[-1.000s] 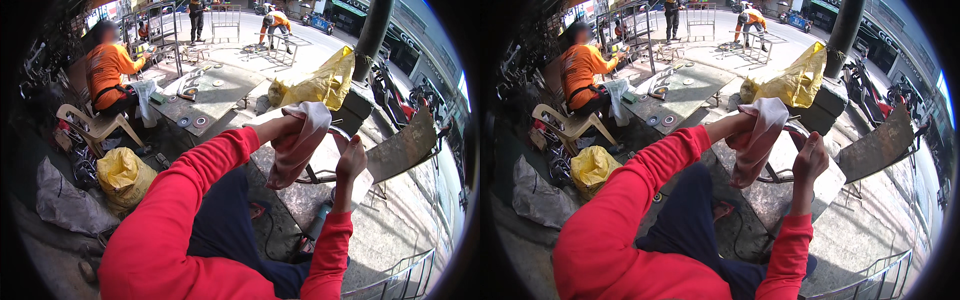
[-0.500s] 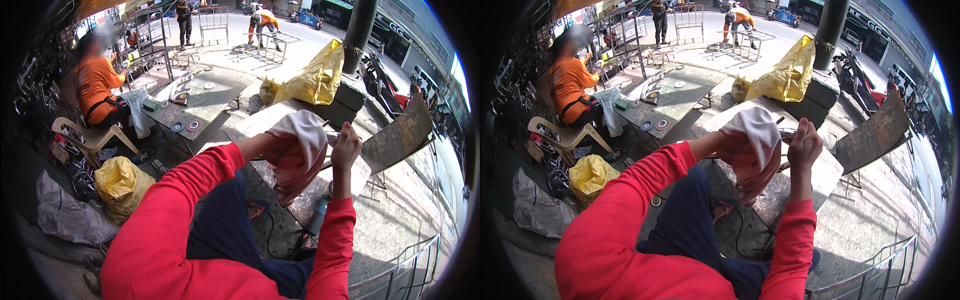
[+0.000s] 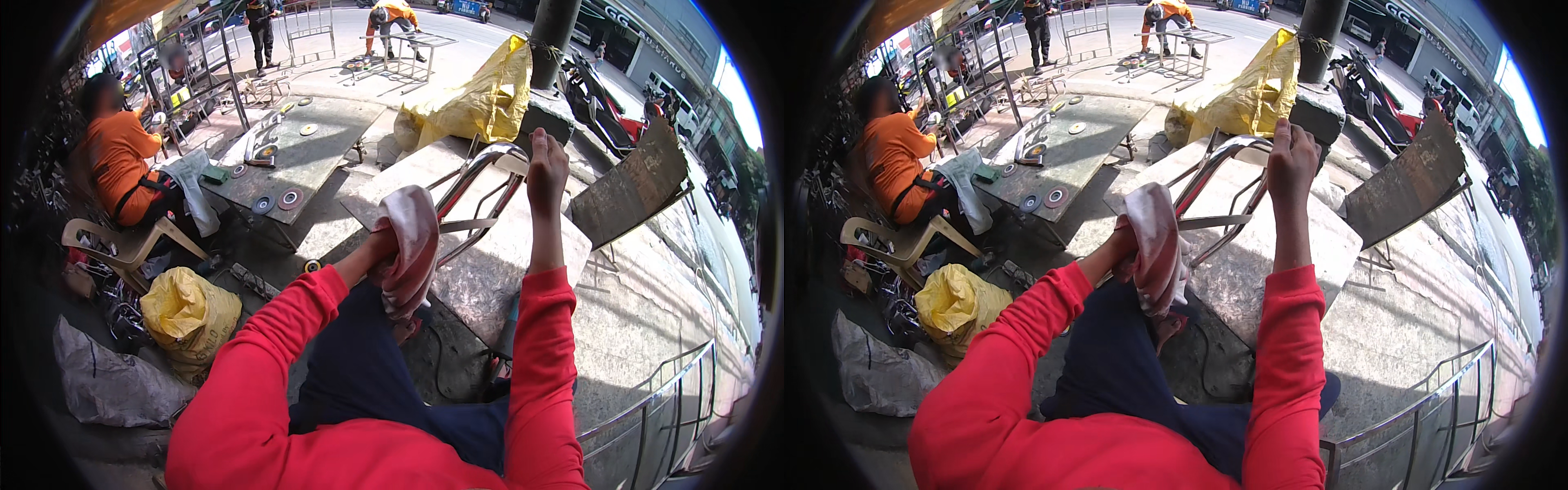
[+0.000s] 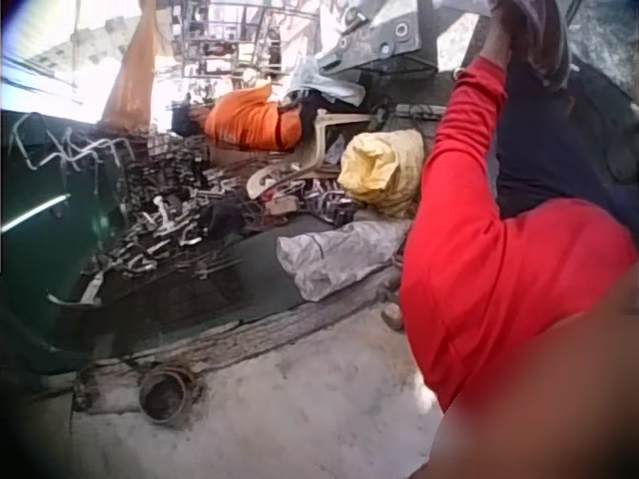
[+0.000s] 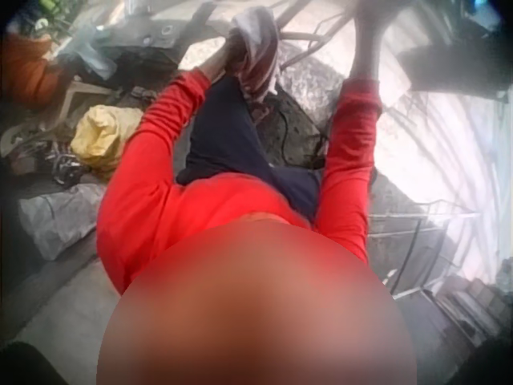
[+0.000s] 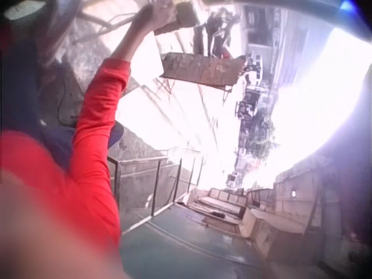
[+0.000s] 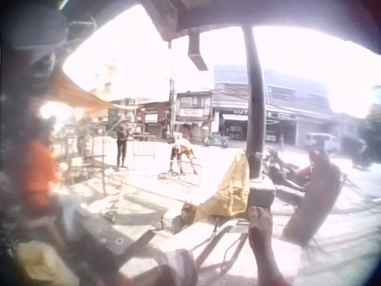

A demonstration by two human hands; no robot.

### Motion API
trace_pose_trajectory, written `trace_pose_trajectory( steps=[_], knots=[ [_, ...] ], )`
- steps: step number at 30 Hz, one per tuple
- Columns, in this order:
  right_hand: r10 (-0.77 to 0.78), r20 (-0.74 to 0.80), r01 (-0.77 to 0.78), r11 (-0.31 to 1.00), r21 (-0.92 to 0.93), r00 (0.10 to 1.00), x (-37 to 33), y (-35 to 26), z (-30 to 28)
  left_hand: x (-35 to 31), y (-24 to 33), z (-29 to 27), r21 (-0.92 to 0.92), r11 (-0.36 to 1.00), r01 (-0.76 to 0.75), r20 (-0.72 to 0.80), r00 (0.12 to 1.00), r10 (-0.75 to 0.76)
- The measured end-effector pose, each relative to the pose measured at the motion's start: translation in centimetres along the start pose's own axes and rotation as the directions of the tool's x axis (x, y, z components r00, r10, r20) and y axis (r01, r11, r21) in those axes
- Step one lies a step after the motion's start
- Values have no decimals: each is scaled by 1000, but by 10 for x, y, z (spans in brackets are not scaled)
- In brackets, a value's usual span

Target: The person sits on the ground and uses a cloth to wipe and polish a curved metal frame. They rotate the frame to access different sides and continue wiping the surface repeatedly.

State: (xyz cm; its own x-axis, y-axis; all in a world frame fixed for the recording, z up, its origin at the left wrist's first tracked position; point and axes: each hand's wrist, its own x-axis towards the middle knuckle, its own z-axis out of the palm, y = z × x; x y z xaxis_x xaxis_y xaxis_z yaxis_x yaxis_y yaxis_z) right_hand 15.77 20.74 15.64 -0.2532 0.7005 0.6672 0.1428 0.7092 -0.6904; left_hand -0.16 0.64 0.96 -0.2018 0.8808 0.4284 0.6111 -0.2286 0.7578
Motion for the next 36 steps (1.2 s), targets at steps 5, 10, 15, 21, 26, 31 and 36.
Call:
trace_pose_trajectory(
  steps=[5, 10, 15, 21, 26, 31, 36],
  knots=[
    [197, 91, -212, 958, 195, 976, -55, -12, -7, 2, 8, 28, -24, 1000, 4, -111, 994, -7],
    [174, 248, -217, 963, 160, 953, -102, -36, 20, 28, 19, 70, 67, 998, -14, -220, 975, 29],
    [257, 205, -292, 942, 165, 944, -82, -35, 34, 45, 17, 101, 220, 975, 31, -263, 964, 29],
    [214, 211, -247, 958, 147, 954, -84, -27, 34, 51, 35, 93, 381, 923, 49, -237, 970, 46],
    [148, 266, -198, 965, 174, 952, -106, -30, 18, 38, 63, 62, 410, 906, 104, -152, 987, -45],
    [14, 344, -118, 952, 283, 939, -120, -31, 17, 34, 43, 64, -455, 880, -135, -285, 959, 0],
    [43, 334, -158, 932, 326, 942, -117, -28, 21, 51, -1, 67, -696, 714, -78, -230, 966, -118]
  ],
)
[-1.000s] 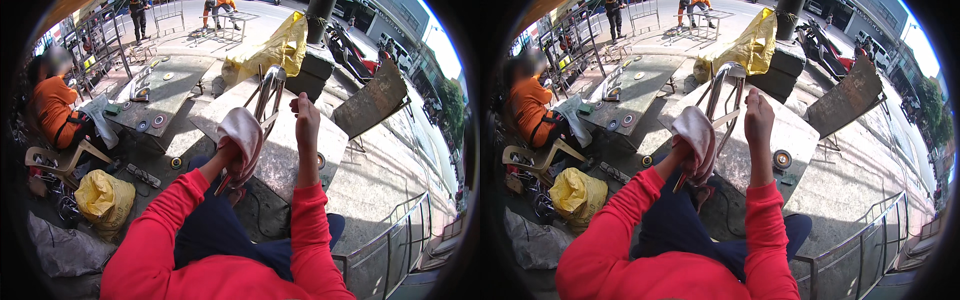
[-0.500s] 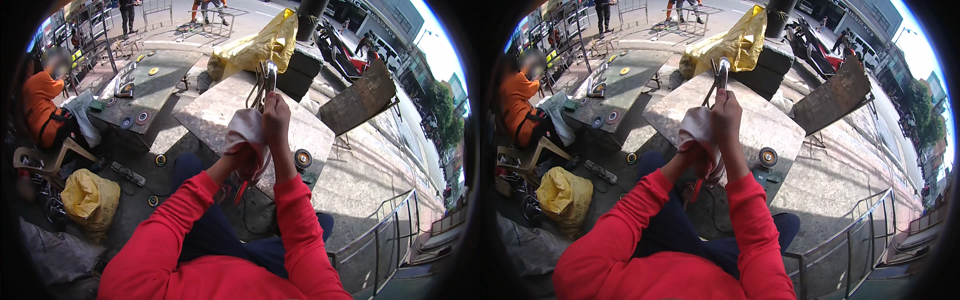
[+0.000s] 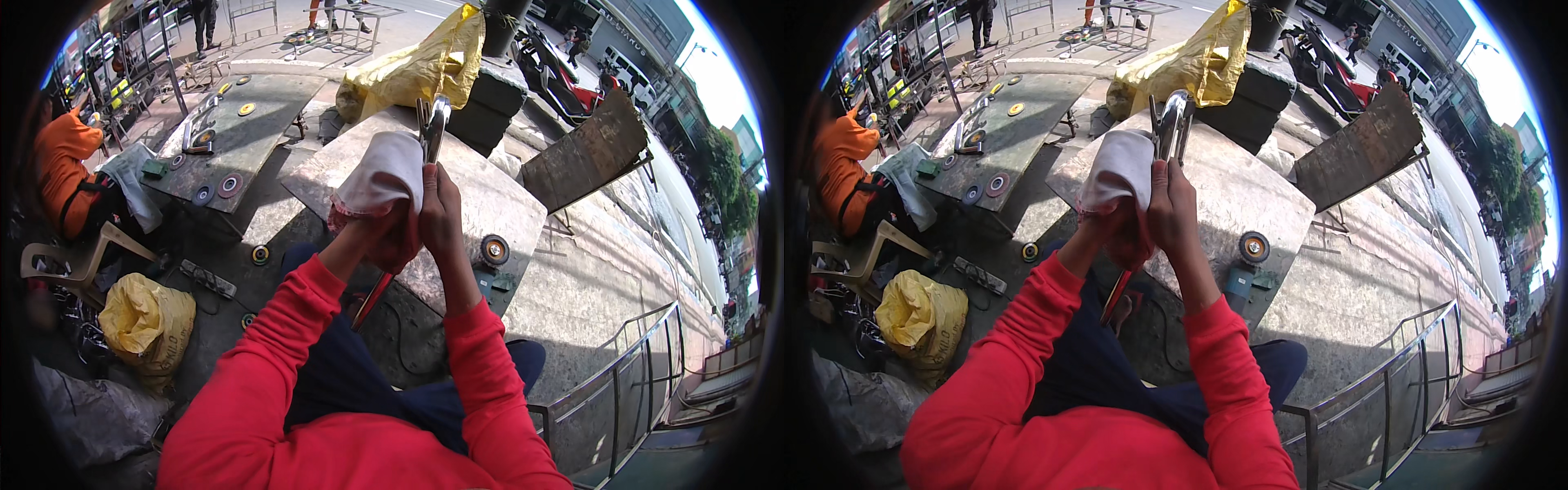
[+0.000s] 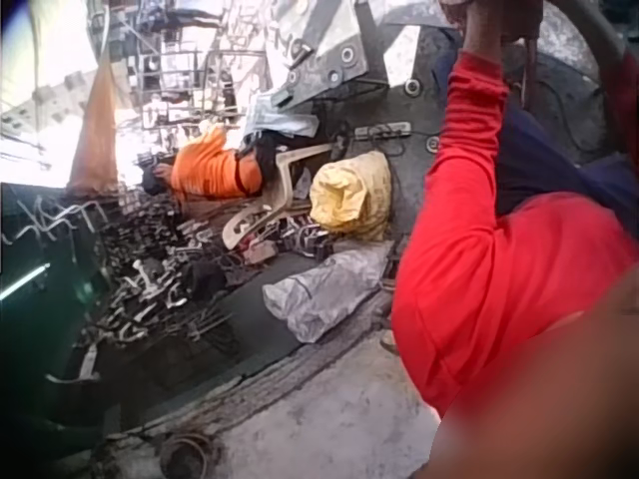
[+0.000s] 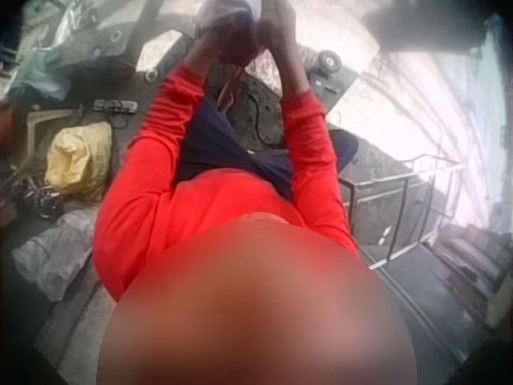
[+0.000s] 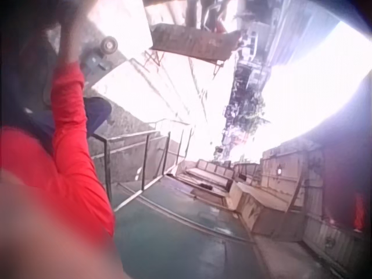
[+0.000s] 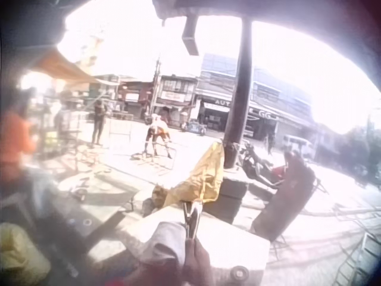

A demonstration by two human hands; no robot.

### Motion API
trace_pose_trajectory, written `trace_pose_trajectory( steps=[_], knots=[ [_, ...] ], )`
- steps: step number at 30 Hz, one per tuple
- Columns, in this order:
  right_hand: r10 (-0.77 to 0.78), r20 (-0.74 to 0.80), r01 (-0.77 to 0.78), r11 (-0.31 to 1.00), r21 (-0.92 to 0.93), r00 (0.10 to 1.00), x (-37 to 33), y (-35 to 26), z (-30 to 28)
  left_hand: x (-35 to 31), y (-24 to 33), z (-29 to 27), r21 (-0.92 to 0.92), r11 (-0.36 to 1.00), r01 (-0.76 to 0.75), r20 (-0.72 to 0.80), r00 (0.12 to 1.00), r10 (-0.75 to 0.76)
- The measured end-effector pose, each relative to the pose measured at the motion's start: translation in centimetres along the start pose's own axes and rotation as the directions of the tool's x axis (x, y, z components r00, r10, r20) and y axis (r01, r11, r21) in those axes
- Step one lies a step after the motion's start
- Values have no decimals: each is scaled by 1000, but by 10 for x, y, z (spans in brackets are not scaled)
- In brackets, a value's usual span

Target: The person sits on the ground and uses a cloth to wipe and polish a curved metal frame. They rotate the frame to access different sides and continue wiping the surface repeatedly.

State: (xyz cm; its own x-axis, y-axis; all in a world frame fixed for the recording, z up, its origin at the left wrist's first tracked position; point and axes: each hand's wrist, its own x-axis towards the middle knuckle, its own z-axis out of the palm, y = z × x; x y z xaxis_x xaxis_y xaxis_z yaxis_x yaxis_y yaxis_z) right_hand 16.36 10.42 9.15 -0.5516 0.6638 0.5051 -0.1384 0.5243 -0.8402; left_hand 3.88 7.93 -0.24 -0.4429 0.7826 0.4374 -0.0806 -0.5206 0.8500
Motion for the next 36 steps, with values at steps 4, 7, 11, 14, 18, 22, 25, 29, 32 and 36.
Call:
trace_pose_trajectory(
  steps=[4, 7, 11, 14, 18, 22, 25, 29, 32, 36],
  knots=[
    [229, -2, -229, 972, 52, 973, 23, 0, -6, 8, -4, 0, 63, 998, 8, 0, 1000, -8],
    [307, -53, -291, 934, 205, 950, 36, -5, -10, 9, 3, 7, 120, 993, 18, -13, 1000, -16],
    [244, -89, -242, 970, 33, 966, 48, -8, -9, 2, 4, 19, 161, 986, 38, -36, 999, -33],
    [266, -167, -273, 962, -18, 949, 60, -1, -1, -12, -7, 34, 153, 986, 70, -56, 996, -62],
    [374, -170, -360, 927, 108, 912, 80, 16, -6, -39, -30, 65, 59, 983, 171, -92, 982, -166],
    [323, -182, -353, 920, -168, 929, 99, 23, -13, -69, -48, 90, 319, 938, 133, -60, 991, -120],
    [445, -94, -453, 885, -104, 891, 109, 23, -21, -109, -59, 100, 595, 799, -84, 166, 986, -20],
    [323, -145, -344, 925, -160, 935, 110, 30, -24, -149, -77, 100, 496, 868, -31, 355, 919, -170],
    [195, -258, -288, 869, -402, 946, 109, 38, -29, -164, -86, 101, 467, 884, 33, 348, 912, -218],
    [192, -239, -274, 883, -382, 952, 103, 47, -36, -160, -80, 105, 400, 912, 89, 268, 940, -210]
  ],
)
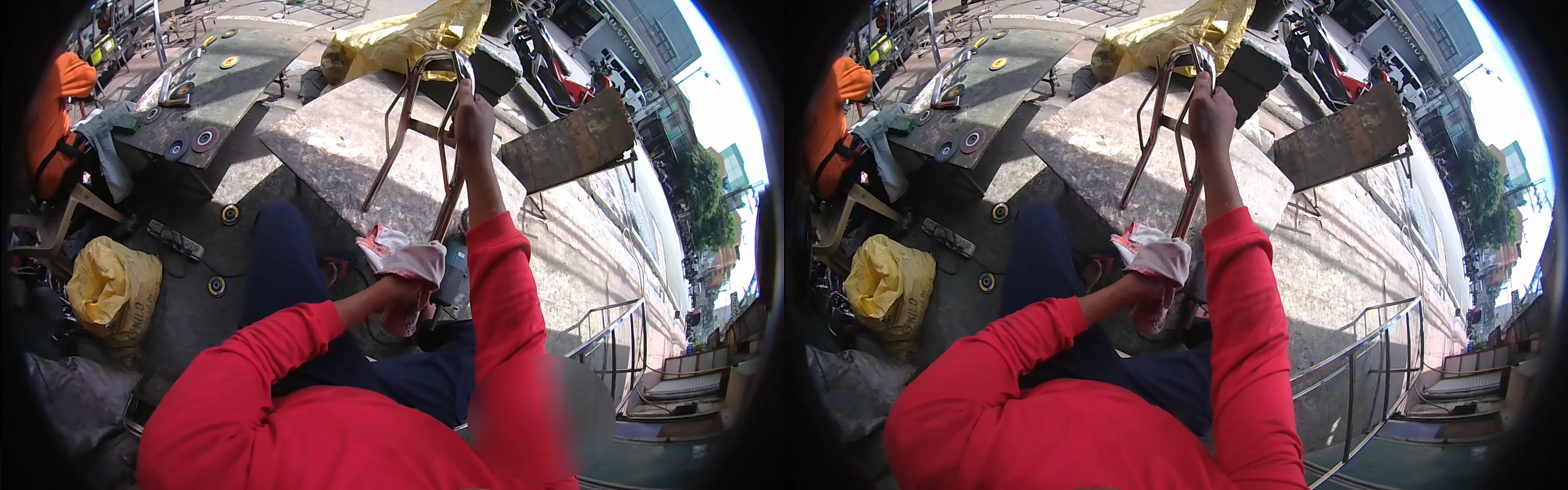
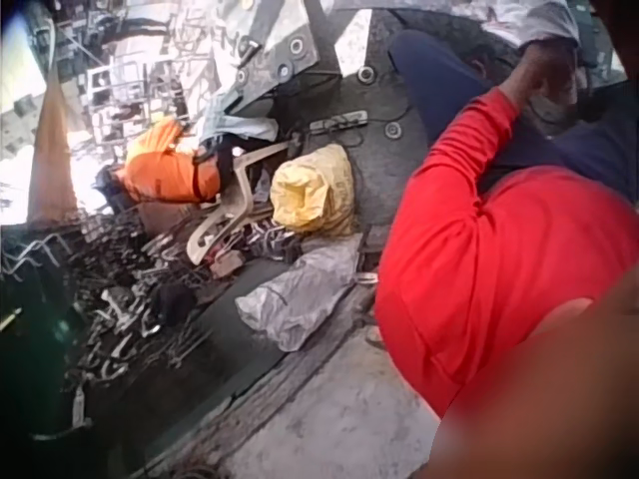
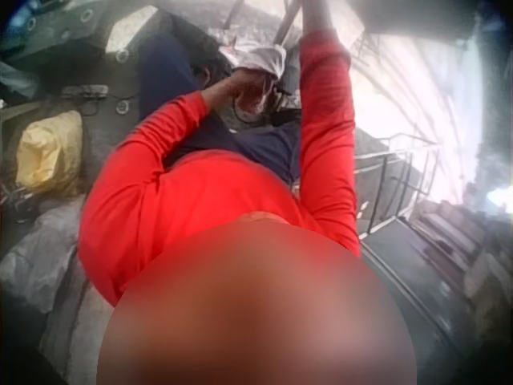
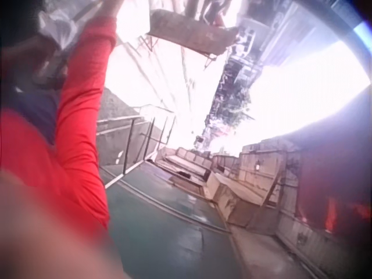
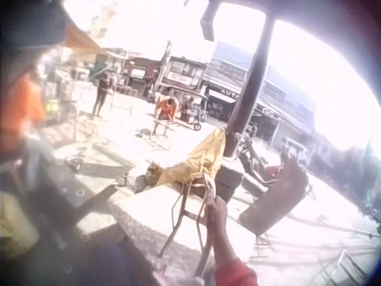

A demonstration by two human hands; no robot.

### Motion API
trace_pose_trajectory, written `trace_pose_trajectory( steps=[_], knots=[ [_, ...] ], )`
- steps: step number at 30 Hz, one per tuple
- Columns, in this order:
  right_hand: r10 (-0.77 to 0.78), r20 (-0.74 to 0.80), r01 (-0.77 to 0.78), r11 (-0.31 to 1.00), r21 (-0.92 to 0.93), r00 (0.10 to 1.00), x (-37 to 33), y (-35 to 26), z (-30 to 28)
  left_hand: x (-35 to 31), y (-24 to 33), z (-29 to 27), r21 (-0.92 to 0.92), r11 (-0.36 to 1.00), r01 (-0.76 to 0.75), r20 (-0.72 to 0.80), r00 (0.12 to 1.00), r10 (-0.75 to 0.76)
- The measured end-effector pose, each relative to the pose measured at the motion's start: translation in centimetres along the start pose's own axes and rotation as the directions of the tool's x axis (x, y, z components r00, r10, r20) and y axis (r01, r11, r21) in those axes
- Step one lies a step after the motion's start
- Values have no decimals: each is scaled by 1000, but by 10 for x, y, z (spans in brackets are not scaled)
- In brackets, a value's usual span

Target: The person sits on the ground and uses a cloth to wipe and polish a curved metal frame. They rotate the frame to access different sides and continue wiping the surface repeatedly.

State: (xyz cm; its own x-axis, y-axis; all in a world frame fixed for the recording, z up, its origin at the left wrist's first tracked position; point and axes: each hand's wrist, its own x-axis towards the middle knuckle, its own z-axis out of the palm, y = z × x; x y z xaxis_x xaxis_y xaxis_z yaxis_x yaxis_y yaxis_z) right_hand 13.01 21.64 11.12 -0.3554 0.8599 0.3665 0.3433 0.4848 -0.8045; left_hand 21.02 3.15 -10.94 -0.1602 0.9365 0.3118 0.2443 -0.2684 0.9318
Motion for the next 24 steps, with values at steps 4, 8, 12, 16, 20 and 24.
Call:
trace_pose_trajectory(
  steps=[4, 8, 12, 16, 20, 24],
  knots=[
    [-39, 38, 31, 981, 190, 999, -4, 0, 4, 33, 29, -26, -174, 984, 34, -97, 994, -52],
    [21, 46, -32, 966, 257, 999, -13, -10, 8, 69, 70, -57, -433, 897, 86, -181, 967, -181],
    [-17, 27, 15, 995, 100, 999, -24, -22, 12, 73, 92, -55, -533, 845, 26, -342, 907, -244],
    [-5, 28, 2, 994, 109, 1000, -31, -35, 19, 72, 72, -40, -503, 859, -96, -539, 811, -225],
    [51, -46, -43, 986, 159, 998, -33, -45, 26, 73, 35, -45, -337, 930, -145, -553, 830, -71],
    [93, -111, -81, 990, 115, 989, -35, -50, 27, 73, 20, -55, -83, 991, -109, -491, 869, 54]
  ],
)
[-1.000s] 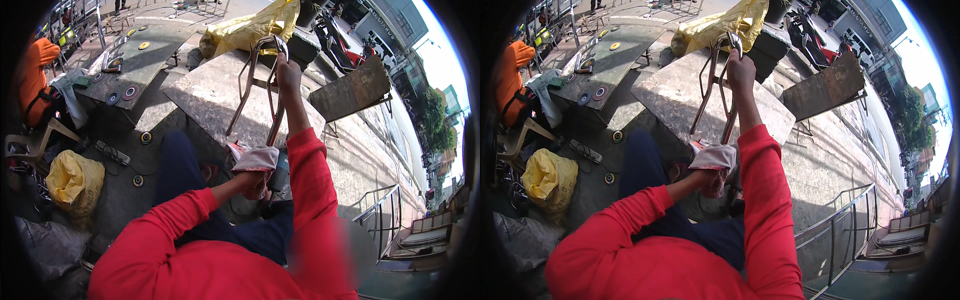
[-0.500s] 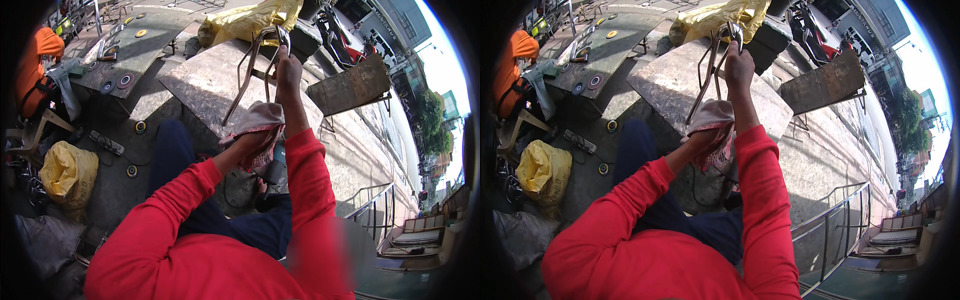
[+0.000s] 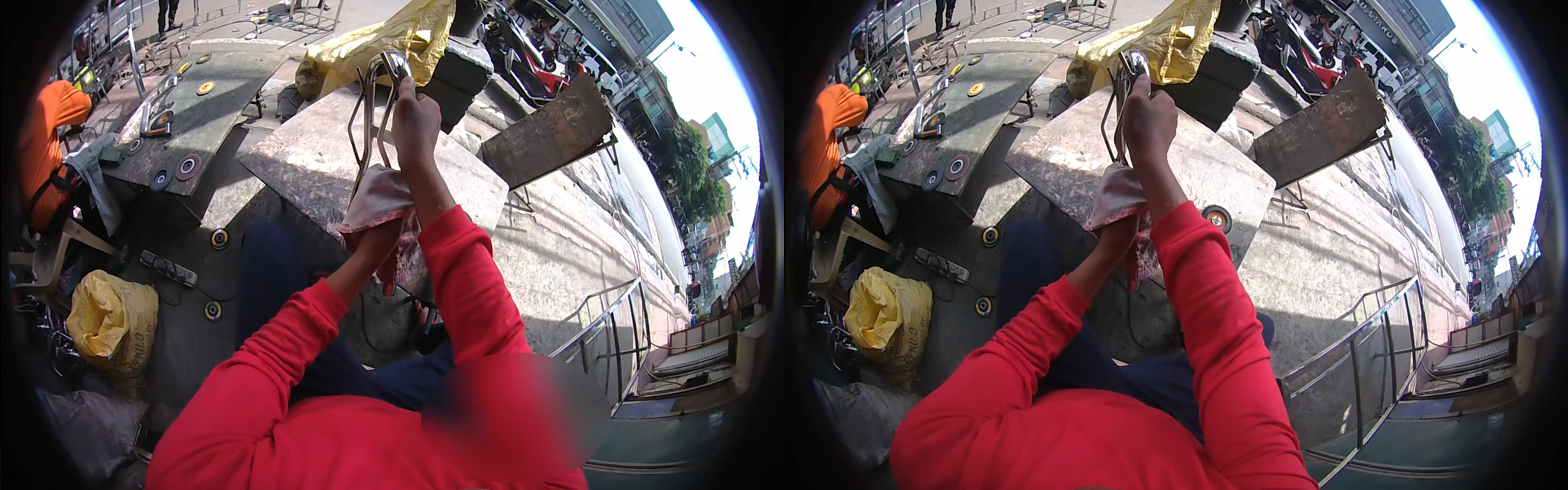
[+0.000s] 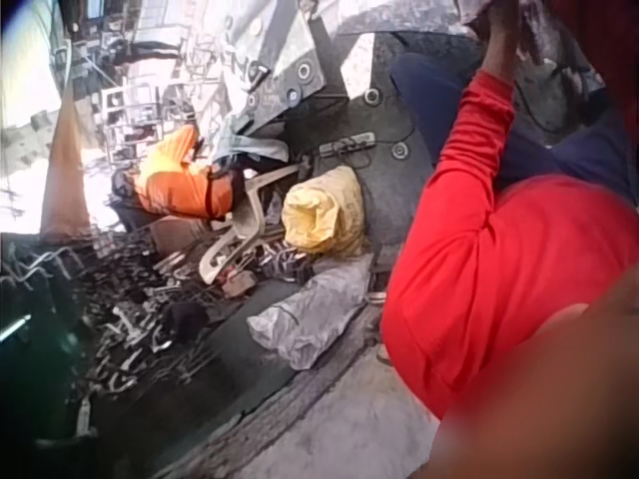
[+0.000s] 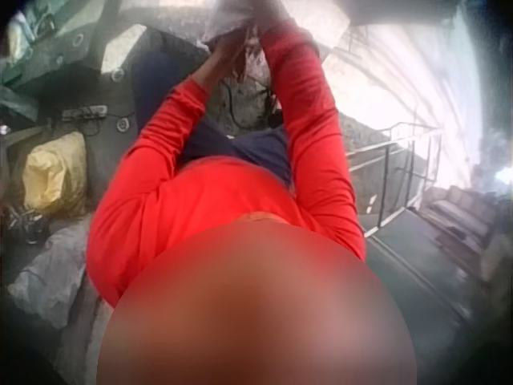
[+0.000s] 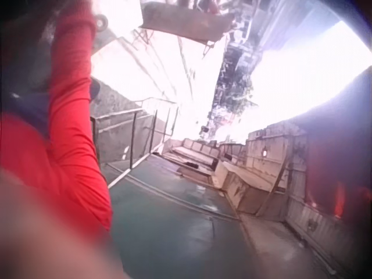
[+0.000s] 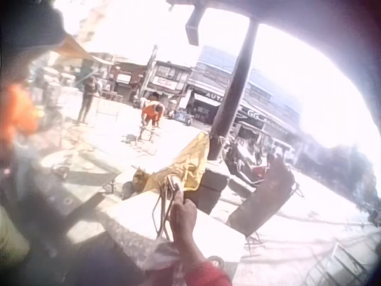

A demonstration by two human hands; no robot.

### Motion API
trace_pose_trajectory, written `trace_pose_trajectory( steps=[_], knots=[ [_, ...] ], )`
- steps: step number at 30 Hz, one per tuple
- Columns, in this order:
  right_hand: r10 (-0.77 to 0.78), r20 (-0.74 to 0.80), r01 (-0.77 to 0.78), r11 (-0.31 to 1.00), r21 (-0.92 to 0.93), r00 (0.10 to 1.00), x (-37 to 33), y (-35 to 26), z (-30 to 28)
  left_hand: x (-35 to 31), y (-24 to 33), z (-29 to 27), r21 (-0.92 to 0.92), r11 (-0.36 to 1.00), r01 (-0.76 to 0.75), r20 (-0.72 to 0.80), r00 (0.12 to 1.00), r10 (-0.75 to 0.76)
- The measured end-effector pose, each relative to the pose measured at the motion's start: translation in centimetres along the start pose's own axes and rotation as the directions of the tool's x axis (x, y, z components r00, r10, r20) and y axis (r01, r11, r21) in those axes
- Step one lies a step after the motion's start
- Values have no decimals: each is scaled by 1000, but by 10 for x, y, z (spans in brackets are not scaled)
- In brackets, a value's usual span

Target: The person sits on the ground and uses a cloth to wipe and polish a curved metal frame. They rotate the frame to access different sides and continue wiping the surface repeatedly.

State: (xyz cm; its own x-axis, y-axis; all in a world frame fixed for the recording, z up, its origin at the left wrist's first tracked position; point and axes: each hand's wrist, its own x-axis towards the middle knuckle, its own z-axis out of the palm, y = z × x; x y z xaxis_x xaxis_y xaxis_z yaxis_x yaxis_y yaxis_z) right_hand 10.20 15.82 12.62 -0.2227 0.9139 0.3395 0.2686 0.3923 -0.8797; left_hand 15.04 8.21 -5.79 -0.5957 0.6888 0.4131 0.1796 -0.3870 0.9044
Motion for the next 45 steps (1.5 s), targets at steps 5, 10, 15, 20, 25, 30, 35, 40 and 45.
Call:
trace_pose_trajectory(
  steps=[5, 10, 15, 20, 25, 30, 35, 40, 45],
  knots=[
    [-72, 12, 73, 994, -75, 997, -5, -7, -3, -14, -5, 1, 274, 930, -246, 140, 967, 214],
    [-105, 78, 115, 984, -139, 991, -12, -11, -8, -55, -23, 10, 70, 986, 154, 177, 971, -164],
    [-124, 159, 153, 969, -193, 980, -15, -13, -11, -60, -15, 9, -289, 766, 574, 265, 817, -512],
    [-243, 148, 275, 928, -252, 959, -31, -9, -16, 11, 31, -21, -744, 230, 628, 520, 759, -391],
    [-263, 172, 306, 898, -315, 949, -29, -1, -21, 51, 47, -17, -811, 230, 538, 372, 777, -507],
    [-197, 260, 261, 935, -239, 945, -12, 11, -33, 24, 2, -44, -393, 884, 254, 250, 954, -163],
    [-109, 277, 166, 967, -193, 955, 11, 24, -49, 0, 5, -80, -411, 909, -67, 145, 980, 137],
    [-225, 156, 261, 927, -270, 962, 3, 29, -46, 17, 54, -48, -835, 384, 395, 319, 915, -248],
    [-164, 159, 207, 927, -312, 974, 0, 27, -47, 51, 53, -48, -814, 461, 353, 254, 930, -264]
  ],
)
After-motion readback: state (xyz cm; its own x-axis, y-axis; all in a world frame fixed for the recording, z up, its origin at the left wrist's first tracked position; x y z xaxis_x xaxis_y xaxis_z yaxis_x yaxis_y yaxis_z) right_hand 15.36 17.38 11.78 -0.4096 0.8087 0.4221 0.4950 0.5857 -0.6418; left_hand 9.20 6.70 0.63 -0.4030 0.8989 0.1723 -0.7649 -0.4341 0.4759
